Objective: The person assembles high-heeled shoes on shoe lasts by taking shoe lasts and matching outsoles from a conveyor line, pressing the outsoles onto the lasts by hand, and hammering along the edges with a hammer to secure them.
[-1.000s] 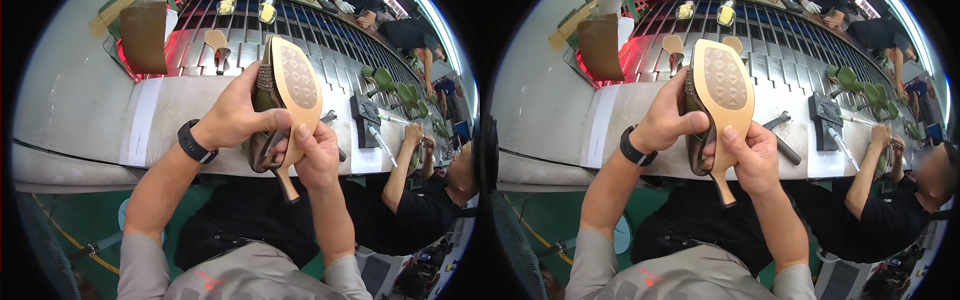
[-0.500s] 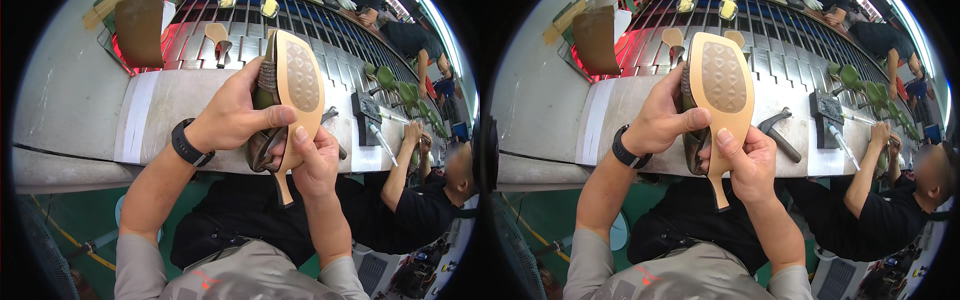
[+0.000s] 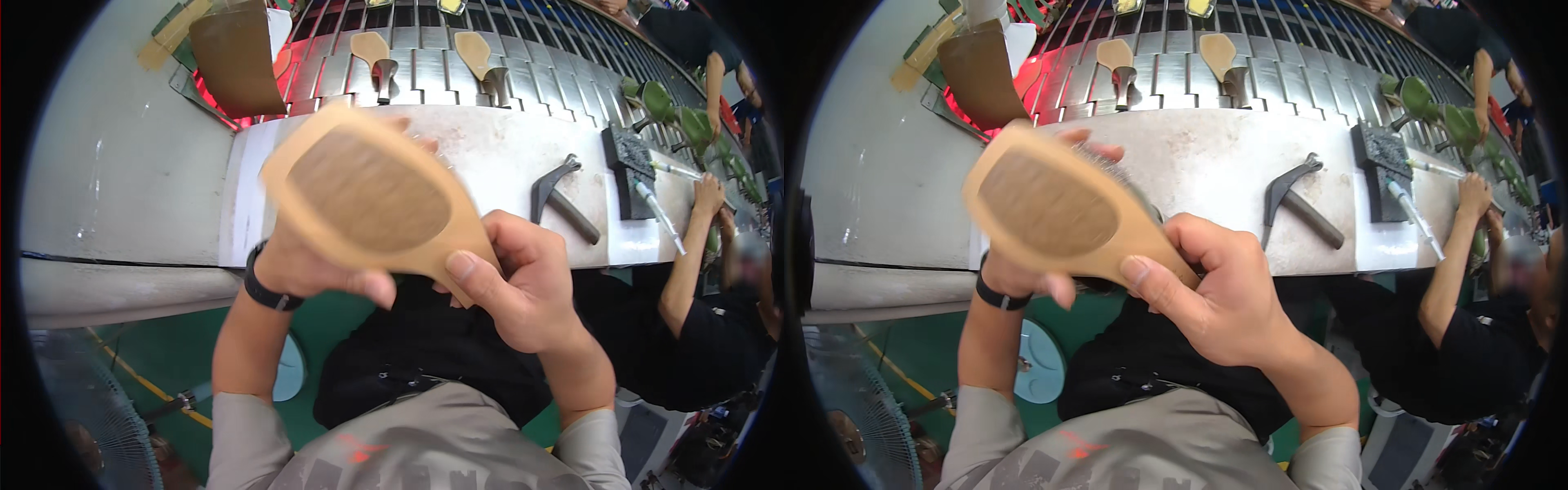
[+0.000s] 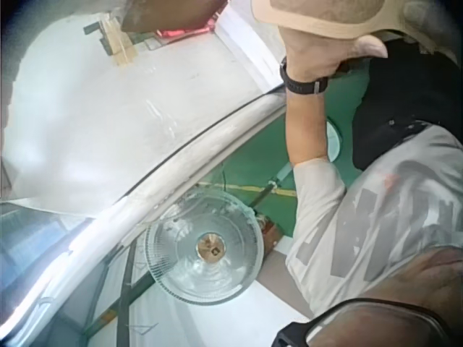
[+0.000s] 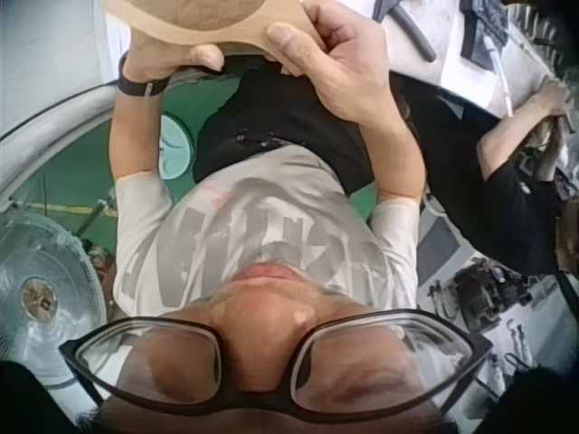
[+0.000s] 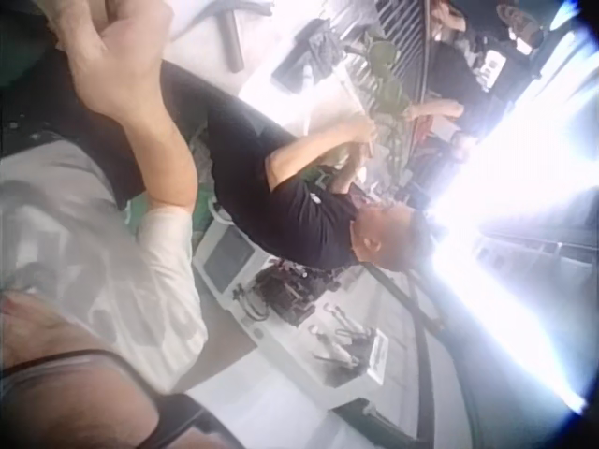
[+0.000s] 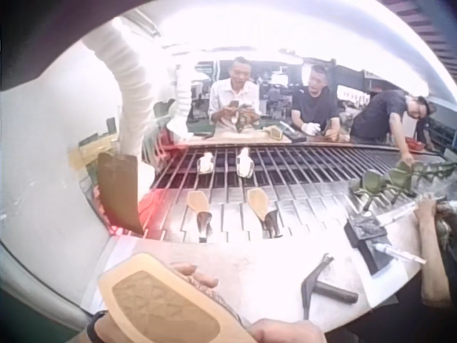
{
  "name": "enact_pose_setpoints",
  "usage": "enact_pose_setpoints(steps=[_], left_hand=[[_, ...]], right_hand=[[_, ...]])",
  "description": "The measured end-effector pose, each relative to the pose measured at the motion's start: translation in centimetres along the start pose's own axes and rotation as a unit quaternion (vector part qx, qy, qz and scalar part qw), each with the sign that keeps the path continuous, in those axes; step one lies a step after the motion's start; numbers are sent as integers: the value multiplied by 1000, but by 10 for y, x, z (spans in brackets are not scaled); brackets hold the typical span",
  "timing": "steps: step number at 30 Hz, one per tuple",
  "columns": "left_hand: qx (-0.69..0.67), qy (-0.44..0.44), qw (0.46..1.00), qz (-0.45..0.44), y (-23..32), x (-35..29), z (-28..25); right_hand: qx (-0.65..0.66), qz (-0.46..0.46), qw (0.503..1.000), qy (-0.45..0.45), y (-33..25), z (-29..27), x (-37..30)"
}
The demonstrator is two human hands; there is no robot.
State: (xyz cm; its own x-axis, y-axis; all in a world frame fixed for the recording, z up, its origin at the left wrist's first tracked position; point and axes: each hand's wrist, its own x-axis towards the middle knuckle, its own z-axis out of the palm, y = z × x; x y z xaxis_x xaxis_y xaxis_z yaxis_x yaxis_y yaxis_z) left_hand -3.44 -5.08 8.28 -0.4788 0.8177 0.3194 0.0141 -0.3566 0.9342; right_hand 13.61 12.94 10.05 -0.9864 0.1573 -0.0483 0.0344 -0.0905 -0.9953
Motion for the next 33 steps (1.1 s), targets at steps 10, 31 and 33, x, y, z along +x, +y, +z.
enact_pose_setpoints(steps=[10, 31, 33], left_hand=[[122, 30, 985, 119, -29, -81, 6], [209, -90, 973, 29, -2, -26, 28], [152, -92, 982, 65, -13, 5, 26]], right_hand=[[-278, -240, 929, -48, 7, 15, 9], [-262, -255, 930, -23, -32, -29, 14], [-245, -230, 941, -38, -47, -33, 16]])
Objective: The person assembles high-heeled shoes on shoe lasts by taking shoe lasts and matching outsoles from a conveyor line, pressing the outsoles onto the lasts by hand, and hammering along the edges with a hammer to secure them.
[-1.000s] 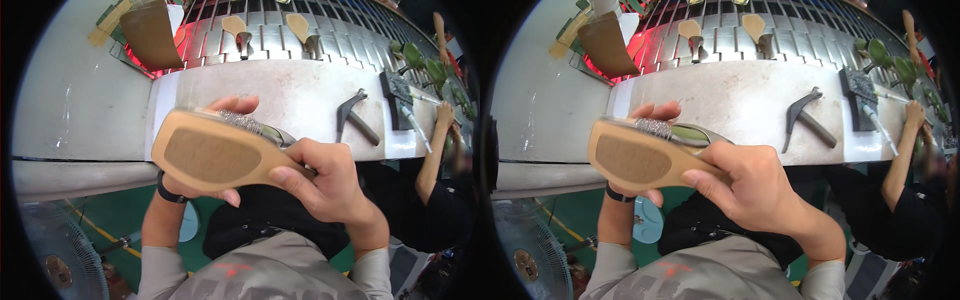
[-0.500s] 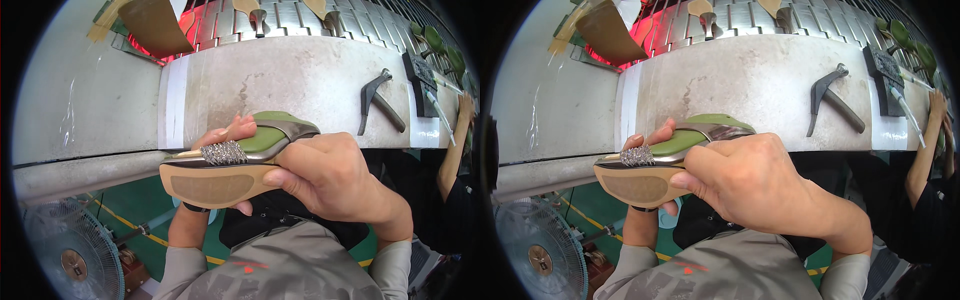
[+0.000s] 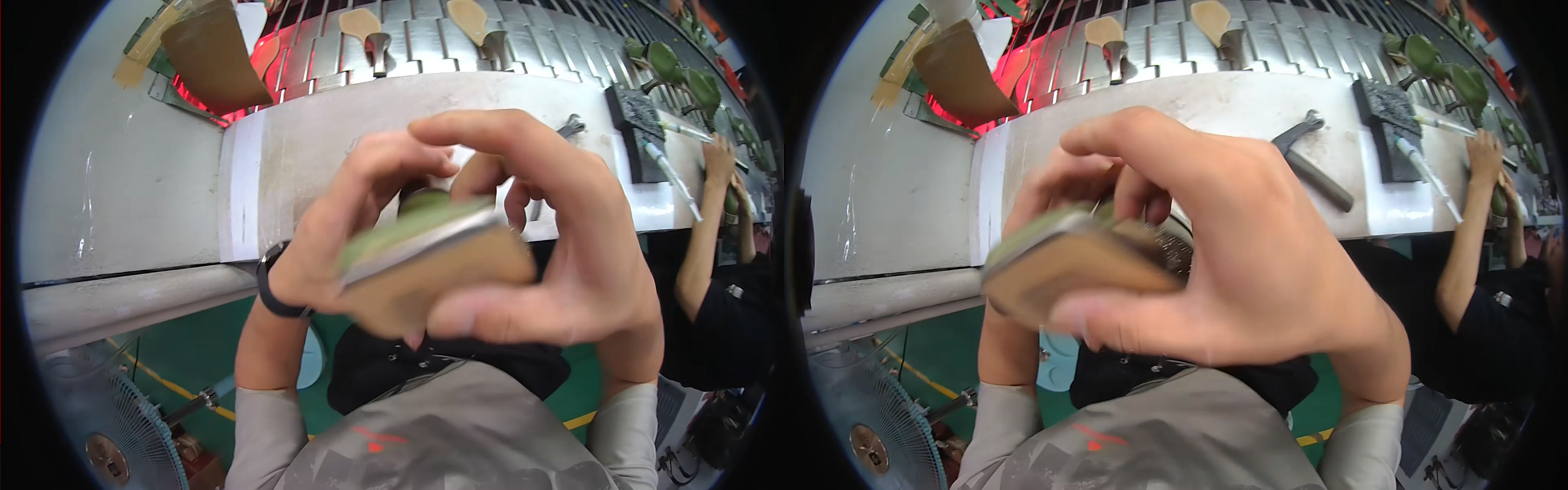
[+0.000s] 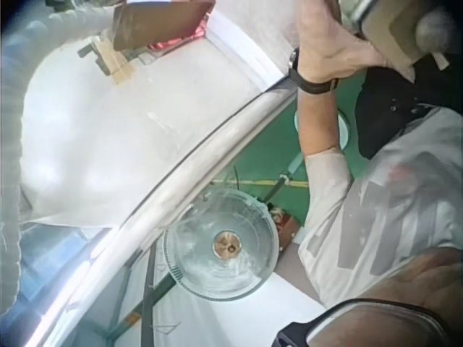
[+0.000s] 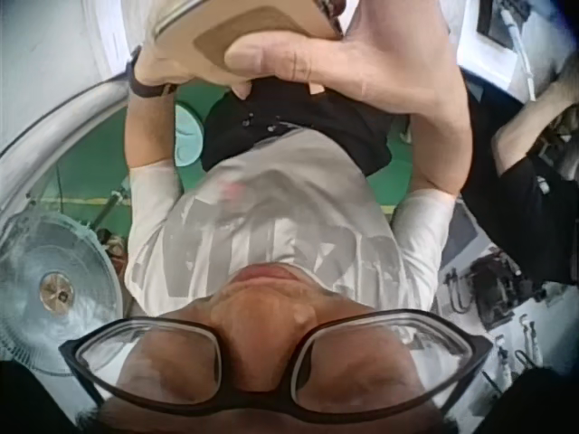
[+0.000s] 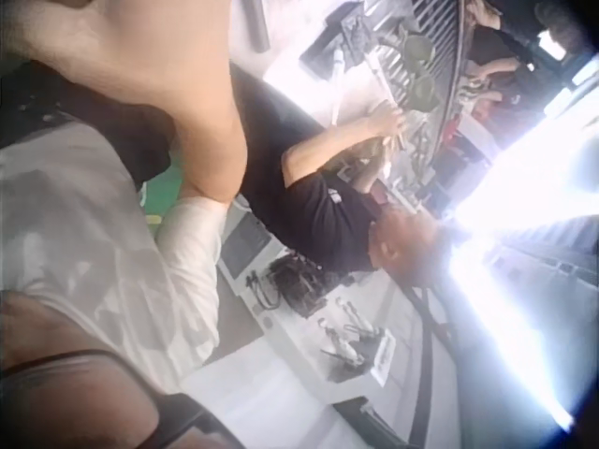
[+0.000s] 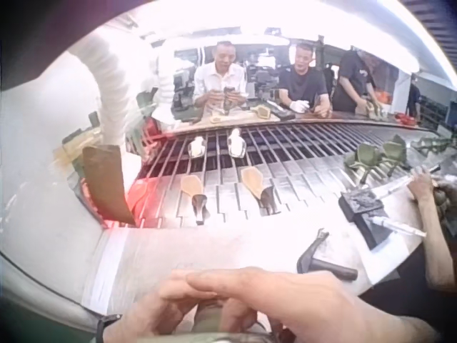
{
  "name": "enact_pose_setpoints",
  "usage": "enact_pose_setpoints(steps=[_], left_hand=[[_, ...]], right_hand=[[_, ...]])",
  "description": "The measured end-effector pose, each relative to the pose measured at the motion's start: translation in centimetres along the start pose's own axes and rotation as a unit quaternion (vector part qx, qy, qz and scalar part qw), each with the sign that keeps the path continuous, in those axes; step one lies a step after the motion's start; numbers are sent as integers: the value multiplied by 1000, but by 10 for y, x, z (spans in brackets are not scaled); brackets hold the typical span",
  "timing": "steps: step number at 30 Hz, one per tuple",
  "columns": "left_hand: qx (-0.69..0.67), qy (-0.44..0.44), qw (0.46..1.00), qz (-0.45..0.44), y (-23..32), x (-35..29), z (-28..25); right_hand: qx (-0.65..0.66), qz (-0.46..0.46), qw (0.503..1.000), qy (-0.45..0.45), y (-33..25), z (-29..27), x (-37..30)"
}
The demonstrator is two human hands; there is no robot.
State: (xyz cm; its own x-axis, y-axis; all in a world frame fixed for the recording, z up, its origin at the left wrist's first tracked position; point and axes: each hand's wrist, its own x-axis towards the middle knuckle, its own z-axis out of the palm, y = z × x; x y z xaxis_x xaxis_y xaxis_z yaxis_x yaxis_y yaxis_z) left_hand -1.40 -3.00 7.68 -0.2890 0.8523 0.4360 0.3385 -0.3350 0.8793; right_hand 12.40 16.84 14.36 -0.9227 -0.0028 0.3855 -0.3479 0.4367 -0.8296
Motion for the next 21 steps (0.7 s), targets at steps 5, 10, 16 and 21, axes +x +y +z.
enact_pose_setpoints(steps=[5, 10, 16, 21], left_hand=[[-198, 194, 940, -200, -54, -8, 5], [-121, 429, 884, -143, -60, -15, 49], [-9, 234, 969, -78, -46, 21, -7], [46, 161, 986, 1, -47, 31, -8]], right_hand=[[155, 138, 955, 210, 18, -22, -20], [352, 264, 829, 344, 31, 46, -94], [52, 230, 967, 96, 54, 83, -125], [-30, 136, 982, 124, 16, 44, -41]])
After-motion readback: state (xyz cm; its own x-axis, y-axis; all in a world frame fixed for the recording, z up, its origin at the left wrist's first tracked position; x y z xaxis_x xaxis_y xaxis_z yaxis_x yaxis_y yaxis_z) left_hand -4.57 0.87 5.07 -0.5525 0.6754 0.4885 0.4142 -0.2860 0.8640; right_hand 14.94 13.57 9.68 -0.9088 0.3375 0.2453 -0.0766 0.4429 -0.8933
